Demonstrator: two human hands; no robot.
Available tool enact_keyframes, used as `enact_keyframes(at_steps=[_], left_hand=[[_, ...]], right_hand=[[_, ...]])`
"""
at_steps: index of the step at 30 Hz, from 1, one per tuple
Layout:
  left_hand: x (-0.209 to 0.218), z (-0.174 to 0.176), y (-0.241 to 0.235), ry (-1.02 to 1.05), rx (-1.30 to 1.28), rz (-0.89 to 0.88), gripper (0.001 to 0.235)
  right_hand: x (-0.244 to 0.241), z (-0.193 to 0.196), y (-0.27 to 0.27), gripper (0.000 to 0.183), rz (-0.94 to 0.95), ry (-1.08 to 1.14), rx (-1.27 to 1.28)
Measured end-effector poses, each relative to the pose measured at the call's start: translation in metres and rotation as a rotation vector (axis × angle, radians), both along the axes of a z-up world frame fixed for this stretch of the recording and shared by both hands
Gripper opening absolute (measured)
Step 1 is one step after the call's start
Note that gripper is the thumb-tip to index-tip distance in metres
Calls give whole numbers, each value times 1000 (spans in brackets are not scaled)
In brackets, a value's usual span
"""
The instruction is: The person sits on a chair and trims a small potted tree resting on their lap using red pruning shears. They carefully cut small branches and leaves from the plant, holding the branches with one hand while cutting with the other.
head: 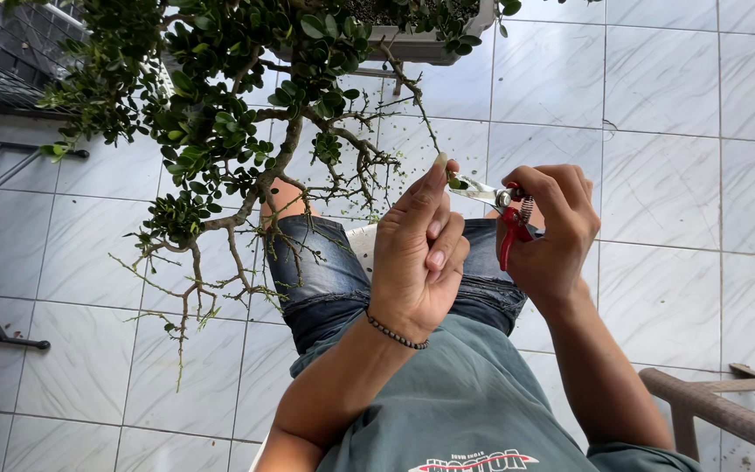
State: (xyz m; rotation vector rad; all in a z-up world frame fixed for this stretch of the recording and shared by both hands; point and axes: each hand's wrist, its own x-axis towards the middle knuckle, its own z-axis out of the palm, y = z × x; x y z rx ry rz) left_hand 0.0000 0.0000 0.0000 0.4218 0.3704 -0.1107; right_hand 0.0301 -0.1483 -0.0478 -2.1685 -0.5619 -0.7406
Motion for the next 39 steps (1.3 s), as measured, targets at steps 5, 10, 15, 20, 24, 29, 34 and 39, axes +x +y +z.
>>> enact_keyframes(at_steps=[5,10,15,20,24,29,34,39], left_hand=[[0,3,-3,2,-32,1,25],[3,-10,-12,-48,-105,-4,25],[6,-15,-15,-70,-200,-23,20],[6,-18,-15,-92,-231,-36,20],[6,-20,-17,-104,-205,-30,20],[7,-19,-19,-115,-210,-32,20],[6,-18,-20,-134,-190,-32,20],[6,-16,-22,-86,-119,-9,23]], right_hand=[[-8,-3,2,38,57,102,135],[-10,-5,9,36,26,133,192],[-7,-8,13,29,29,199,285],[-8,-22,10,39,18,186,233],[-6,-18,13,41,9,175,211],[-1,-12,18,20,7,149,201],[-2,-16,18,18,26,140,208],[-4,-18,9,26,17,183,203]])
